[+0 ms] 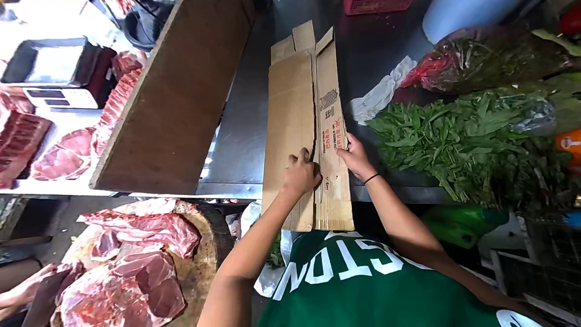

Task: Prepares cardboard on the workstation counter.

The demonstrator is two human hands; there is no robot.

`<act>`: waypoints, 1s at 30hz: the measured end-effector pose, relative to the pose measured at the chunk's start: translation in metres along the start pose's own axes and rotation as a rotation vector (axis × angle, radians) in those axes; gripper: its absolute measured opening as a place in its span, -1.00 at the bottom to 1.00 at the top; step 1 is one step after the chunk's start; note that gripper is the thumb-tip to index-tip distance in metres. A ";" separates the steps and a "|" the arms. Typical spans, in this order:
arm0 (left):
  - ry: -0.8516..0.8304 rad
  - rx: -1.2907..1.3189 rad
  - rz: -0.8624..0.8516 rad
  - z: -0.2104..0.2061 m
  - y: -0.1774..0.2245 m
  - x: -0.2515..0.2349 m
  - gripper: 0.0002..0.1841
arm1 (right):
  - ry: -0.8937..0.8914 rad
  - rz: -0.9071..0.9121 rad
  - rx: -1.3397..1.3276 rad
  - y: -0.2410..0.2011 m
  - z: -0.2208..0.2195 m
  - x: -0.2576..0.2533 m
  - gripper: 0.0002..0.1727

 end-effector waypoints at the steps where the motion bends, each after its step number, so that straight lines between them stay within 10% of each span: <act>1: -0.012 -0.002 0.004 -0.001 0.002 -0.002 -0.59 | 0.004 0.013 -0.045 0.004 0.001 -0.005 -0.28; 21: -0.081 0.131 0.056 -0.021 0.012 -0.035 -0.60 | 0.014 -0.063 -0.089 0.044 0.014 -0.007 -0.22; 30: 0.227 0.531 0.067 0.103 -0.042 0.028 -0.63 | 0.124 -0.101 0.019 0.045 0.069 -0.016 -0.23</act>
Point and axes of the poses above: each hand's wrist, its own x-axis away from the middle knuckle, its own z-axis out of the back of the hand, y = z × x, the point moved 6 cm from there along -x, towards the middle knuckle, and after that the axes turned 14 degrees about -z, right-handed, at the moved point
